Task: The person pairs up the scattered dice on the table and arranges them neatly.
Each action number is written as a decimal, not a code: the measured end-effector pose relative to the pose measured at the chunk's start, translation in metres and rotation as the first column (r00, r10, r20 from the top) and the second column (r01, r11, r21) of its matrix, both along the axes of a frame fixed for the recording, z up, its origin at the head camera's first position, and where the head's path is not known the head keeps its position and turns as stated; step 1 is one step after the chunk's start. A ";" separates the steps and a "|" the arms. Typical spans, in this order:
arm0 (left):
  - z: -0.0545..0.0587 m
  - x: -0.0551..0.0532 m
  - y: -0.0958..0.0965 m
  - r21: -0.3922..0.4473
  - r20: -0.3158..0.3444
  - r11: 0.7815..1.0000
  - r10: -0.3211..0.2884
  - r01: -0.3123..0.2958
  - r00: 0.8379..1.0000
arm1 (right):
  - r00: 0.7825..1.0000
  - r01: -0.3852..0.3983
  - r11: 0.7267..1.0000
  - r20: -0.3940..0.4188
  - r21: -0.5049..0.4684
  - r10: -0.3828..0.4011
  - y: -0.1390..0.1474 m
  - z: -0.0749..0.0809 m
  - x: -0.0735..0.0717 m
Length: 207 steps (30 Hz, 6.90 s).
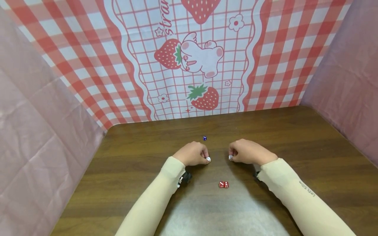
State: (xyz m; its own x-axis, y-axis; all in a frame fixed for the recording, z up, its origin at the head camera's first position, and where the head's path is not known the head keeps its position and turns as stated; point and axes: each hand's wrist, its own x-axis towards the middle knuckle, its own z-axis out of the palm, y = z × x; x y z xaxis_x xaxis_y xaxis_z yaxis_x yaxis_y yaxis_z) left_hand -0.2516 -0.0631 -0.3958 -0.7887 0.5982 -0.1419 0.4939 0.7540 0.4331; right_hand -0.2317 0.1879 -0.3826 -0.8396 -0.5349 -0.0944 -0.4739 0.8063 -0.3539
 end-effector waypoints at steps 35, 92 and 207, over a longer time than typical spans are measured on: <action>-0.004 0.007 0.017 0.003 -0.084 1.000 0.005 -0.005 0.996 | 0.995 -0.089 0.995 -0.050 -0.046 0.087 -0.019 -0.012 0.000; -0.009 0.012 0.025 -0.010 -0.121 1.000 -0.026 0.025 0.992 | 0.985 -0.146 0.988 -0.098 -0.042 0.141 -0.024 -0.016 0.000; -0.013 -0.028 -0.009 0.067 -0.153 0.959 0.282 -0.275 0.947 | 0.990 0.136 0.991 0.025 0.003 -0.136 0.037 -0.001 -0.025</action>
